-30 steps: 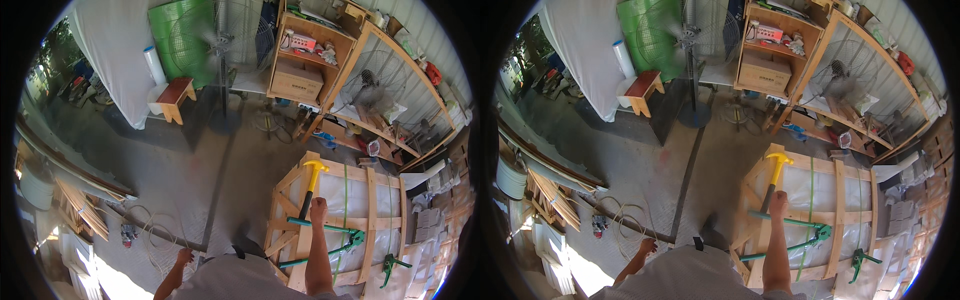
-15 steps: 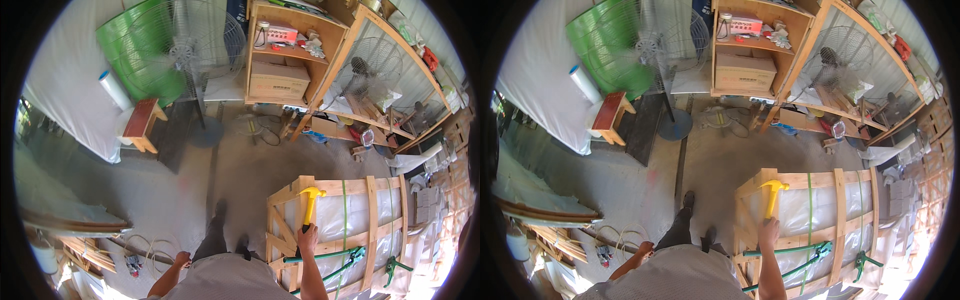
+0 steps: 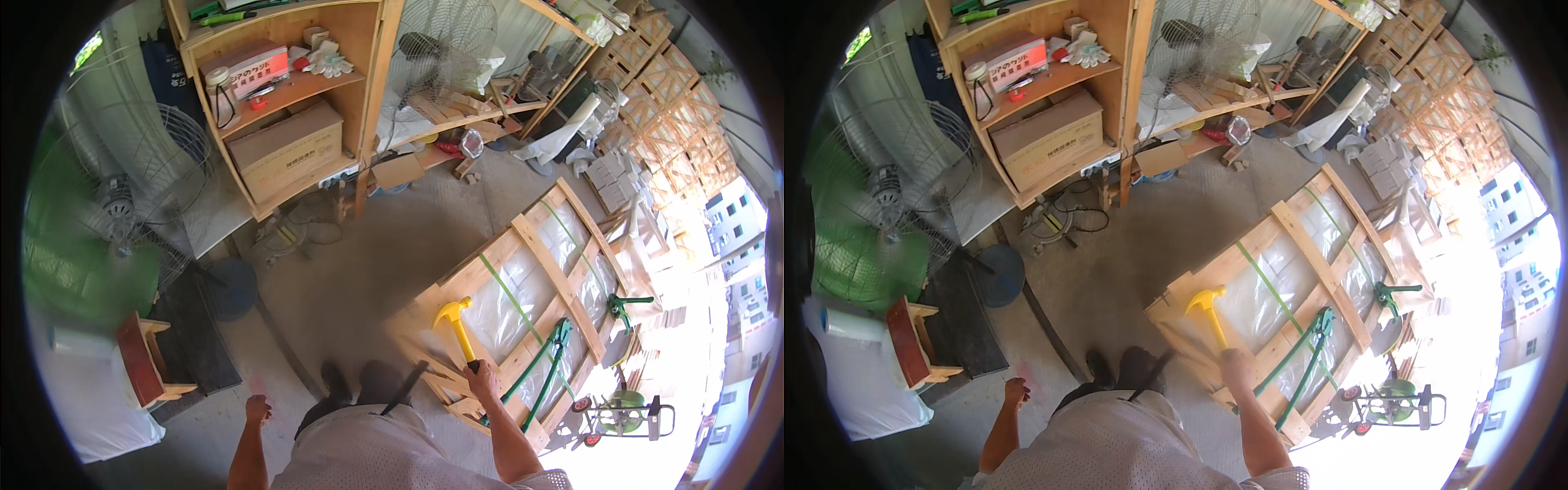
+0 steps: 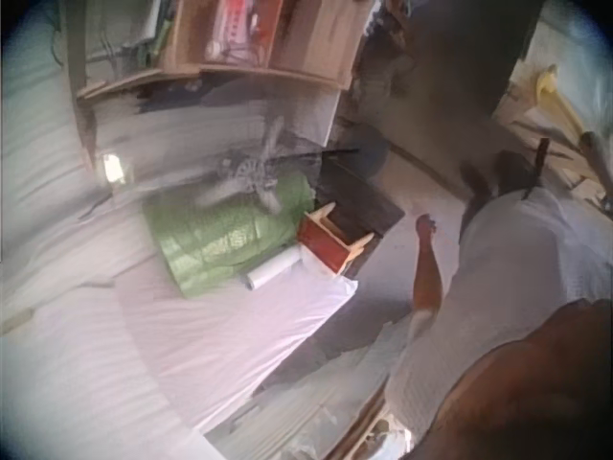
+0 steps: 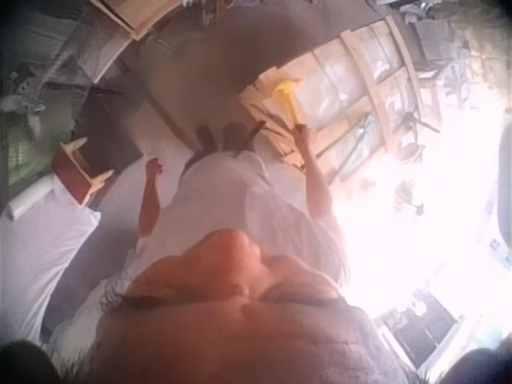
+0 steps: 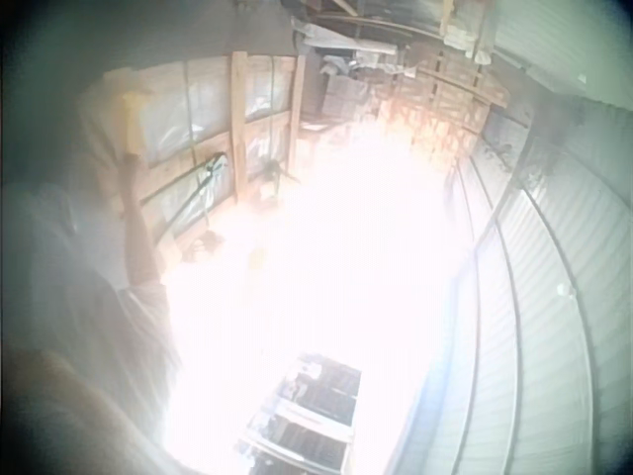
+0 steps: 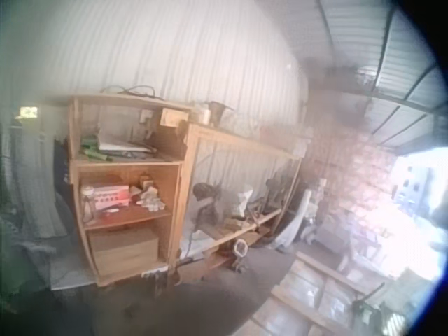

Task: The person secures a wooden crate with green plastic straps. They thread the straps through a hand tensioner, pull them tight, and fasten them across the crate. The person repeats this process for multiple straps to fully secure the crate.

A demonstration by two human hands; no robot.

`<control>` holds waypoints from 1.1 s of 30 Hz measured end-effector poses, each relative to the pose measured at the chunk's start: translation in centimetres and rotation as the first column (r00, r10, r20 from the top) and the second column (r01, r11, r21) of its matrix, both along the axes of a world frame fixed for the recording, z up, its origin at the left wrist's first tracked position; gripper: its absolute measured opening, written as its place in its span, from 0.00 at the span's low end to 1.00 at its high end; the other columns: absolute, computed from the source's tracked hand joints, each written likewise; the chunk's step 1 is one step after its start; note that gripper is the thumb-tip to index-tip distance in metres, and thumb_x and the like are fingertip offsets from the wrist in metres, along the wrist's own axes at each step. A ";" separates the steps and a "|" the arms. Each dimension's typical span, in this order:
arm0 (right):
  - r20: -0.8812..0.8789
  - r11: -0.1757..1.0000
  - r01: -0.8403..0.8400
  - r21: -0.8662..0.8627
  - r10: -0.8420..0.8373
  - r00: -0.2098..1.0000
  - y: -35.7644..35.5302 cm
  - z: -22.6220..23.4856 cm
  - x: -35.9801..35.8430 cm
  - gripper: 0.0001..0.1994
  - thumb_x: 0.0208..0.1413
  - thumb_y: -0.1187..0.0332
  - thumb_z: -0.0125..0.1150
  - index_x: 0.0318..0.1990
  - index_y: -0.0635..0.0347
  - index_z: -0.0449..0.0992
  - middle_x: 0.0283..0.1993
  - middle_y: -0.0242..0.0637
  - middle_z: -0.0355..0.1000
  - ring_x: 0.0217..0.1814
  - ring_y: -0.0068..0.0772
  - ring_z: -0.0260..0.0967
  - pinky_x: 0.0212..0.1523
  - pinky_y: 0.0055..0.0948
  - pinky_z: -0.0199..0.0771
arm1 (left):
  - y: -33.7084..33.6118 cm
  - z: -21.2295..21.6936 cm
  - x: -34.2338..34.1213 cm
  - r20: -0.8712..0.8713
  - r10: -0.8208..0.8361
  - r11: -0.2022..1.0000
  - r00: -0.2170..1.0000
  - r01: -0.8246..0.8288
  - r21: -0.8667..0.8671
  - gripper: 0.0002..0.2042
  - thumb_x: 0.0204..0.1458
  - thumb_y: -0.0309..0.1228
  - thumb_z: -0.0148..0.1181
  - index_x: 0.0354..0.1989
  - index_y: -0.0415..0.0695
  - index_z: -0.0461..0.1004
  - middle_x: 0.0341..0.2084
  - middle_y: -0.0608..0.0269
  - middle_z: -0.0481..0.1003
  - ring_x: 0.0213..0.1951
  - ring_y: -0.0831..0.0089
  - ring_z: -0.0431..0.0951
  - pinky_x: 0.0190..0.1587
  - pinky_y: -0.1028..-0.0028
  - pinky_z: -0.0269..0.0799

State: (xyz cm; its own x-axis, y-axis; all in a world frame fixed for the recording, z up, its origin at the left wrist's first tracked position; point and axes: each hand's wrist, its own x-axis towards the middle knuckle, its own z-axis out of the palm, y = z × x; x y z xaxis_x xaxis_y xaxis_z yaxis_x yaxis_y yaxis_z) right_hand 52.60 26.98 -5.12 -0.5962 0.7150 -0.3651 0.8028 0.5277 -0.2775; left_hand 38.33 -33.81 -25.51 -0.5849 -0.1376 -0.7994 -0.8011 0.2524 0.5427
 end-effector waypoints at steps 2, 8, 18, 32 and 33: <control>-0.032 0.993 0.111 -0.049 -0.113 0.993 -0.8 0.2 -0.2 0.22 0.52 0.51 0.62 0.40 0.63 0.75 0.37 0.51 0.75 0.41 0.53 0.73 0.43 0.45 0.71 | 0.7 -0.1 -4.1 0.017 -0.023 1.000 1.000 0.023 -0.014 0.13 0.57 0.34 0.48 0.42 0.37 0.71 0.18 0.53 0.73 0.11 0.68 0.69 0.11 0.69 0.62; -0.145 0.689 0.449 -0.569 -0.621 0.770 -1.7 -1.9 -1.8 0.18 0.55 0.55 0.63 0.27 0.61 0.72 0.19 0.32 0.66 0.17 0.23 0.64 0.18 0.28 0.65 | 6.6 -1.2 -11.6 0.062 -0.213 0.975 0.975 0.209 0.076 0.15 0.57 0.34 0.49 0.45 0.34 0.71 0.21 0.50 0.74 0.13 0.64 0.71 0.14 0.65 0.66; -0.279 0.479 0.412 -0.775 -0.845 0.457 0.9 -1.4 -12.8 0.13 0.55 0.61 0.63 0.32 0.57 0.66 0.20 0.28 0.63 0.15 0.20 0.60 0.16 0.23 0.62 | 16.5 1.0 -25.4 -0.154 -0.728 0.685 0.668 0.717 -0.131 0.14 0.58 0.35 0.48 0.37 0.34 0.73 0.21 0.50 0.76 0.17 0.62 0.75 0.18 0.63 0.67; -0.154 0.286 0.618 -0.733 -0.954 0.259 2.9 -2.1 -23.0 0.11 0.54 0.64 0.62 0.29 0.57 0.65 0.18 0.28 0.62 0.13 0.22 0.60 0.14 0.25 0.63 | 30.3 -3.9 -48.9 0.045 -0.937 0.312 0.345 0.890 -0.333 0.21 0.57 0.41 0.47 0.49 0.38 0.72 0.38 0.39 0.75 0.40 0.50 0.78 0.39 0.56 0.73; -0.153 0.255 0.621 -0.742 -0.965 0.213 2.3 -2.0 -23.8 0.11 0.54 0.65 0.62 0.29 0.57 0.65 0.18 0.28 0.62 0.13 0.22 0.60 0.14 0.25 0.63 | 31.6 -3.6 -50.2 0.077 -0.938 0.297 0.338 0.899 -0.323 0.21 0.57 0.42 0.46 0.50 0.38 0.72 0.40 0.37 0.75 0.42 0.50 0.78 0.42 0.55 0.73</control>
State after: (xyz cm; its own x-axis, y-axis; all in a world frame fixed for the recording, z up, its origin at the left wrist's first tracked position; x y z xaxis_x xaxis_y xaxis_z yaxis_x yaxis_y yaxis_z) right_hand 28.80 29.29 -7.17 0.0411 0.7342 -0.6776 0.2892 -0.6579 -0.6953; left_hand -11.89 -2.20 -29.07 -0.5449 0.3653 -0.7547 0.1084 0.9232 0.3687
